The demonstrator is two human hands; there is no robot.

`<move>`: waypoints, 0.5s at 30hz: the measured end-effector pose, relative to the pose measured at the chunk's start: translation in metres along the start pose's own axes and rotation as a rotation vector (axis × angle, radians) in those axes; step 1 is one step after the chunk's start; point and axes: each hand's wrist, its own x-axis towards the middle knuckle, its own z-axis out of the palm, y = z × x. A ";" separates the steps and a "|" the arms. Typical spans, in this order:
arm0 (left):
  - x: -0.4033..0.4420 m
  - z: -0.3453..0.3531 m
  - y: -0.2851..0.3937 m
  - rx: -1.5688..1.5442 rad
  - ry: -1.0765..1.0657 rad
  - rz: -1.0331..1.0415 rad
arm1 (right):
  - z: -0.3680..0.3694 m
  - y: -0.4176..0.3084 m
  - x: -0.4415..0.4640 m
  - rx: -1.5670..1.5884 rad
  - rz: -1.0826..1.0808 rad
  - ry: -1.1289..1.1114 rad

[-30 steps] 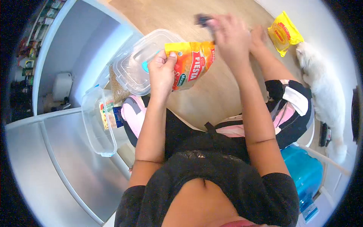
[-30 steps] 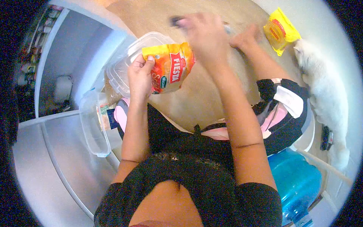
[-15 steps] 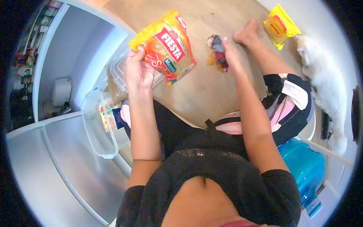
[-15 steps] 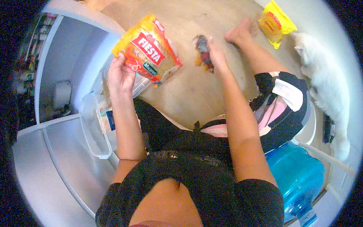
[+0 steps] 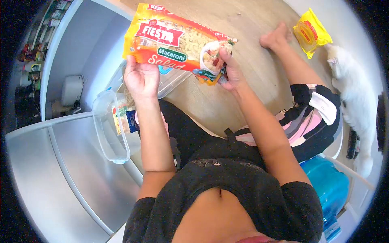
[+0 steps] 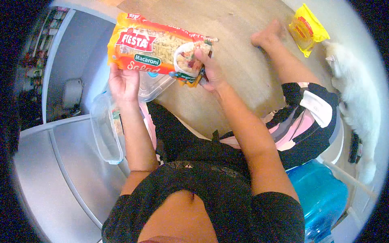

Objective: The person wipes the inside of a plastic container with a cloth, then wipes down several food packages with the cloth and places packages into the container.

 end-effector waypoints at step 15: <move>-0.002 -0.016 -0.075 0.120 0.179 -0.009 | 0.053 -0.046 -0.009 -0.856 -0.654 0.393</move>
